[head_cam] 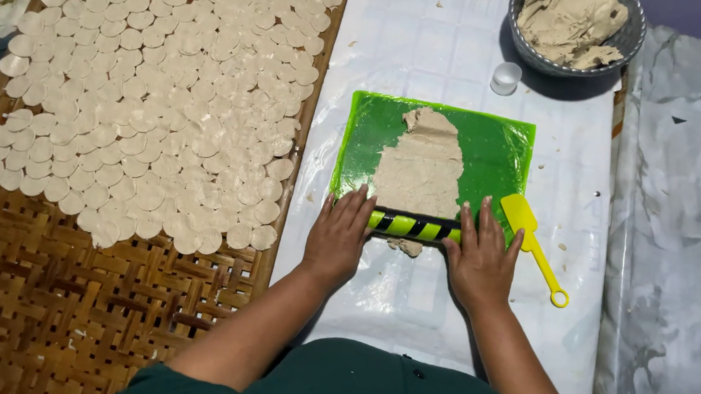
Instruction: The recorder is preparing small circular dough pieces, rolling out dough and arranging them on a large wooden drying tray.
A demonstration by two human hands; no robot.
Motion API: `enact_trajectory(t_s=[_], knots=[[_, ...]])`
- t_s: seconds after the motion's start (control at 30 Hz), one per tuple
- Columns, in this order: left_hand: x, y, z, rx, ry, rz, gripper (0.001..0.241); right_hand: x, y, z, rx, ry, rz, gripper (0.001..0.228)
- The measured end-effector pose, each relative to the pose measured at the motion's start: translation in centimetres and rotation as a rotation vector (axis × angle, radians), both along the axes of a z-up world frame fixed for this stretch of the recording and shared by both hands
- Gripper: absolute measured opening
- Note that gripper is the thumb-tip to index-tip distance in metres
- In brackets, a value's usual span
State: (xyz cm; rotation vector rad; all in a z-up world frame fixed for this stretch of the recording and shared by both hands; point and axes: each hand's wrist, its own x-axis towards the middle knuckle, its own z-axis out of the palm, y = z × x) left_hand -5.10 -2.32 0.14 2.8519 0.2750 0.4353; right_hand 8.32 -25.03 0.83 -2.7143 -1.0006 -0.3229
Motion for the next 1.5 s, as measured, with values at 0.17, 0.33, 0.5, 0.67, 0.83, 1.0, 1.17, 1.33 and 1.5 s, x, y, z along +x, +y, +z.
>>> enact_trajectory(t_s=[0.17,0.33,0.5,0.67,0.83,1.0,1.17,1.33,1.5], knots=[[-1.4,0.3,1.8,-0.049,-0.044,-0.048,0.055,-1.0,-2.4,-0.4,0.044,0.047,0.069,0.061],[-0.1,1.3,2.8,-0.021,-0.125,-0.069,0.044,0.2,-2.1,3.7,-0.090,0.161,0.063,0.057],[2.8,3.2,4.4,-0.024,-0.157,-0.055,0.045,2.7,-0.7,2.9,-0.028,0.132,0.053,0.056],[5.5,3.9,0.8,-0.081,-0.037,-0.034,0.051,4.1,1.1,-1.0,-0.024,0.085,0.035,0.062],[9.5,4.5,-0.4,-0.076,0.003,0.025,0.061,8.2,3.9,-2.6,-0.026,0.092,-0.019,0.085],[16.9,7.3,-0.4,-0.018,0.122,0.139,0.060,15.1,8.4,-1.2,-0.190,0.231,-0.102,0.068],[22.5,10.0,-0.1,-0.066,0.257,0.197,0.067,20.5,11.4,-1.0,-0.112,0.155,-0.030,0.069],[21.9,9.7,0.8,-0.035,0.314,0.236,0.071,19.7,11.2,-0.3,-0.106,0.142,0.015,0.067],[15.5,7.0,-0.3,0.044,0.141,0.117,0.071,14.3,8.4,-0.3,-0.172,0.216,0.040,0.068]])
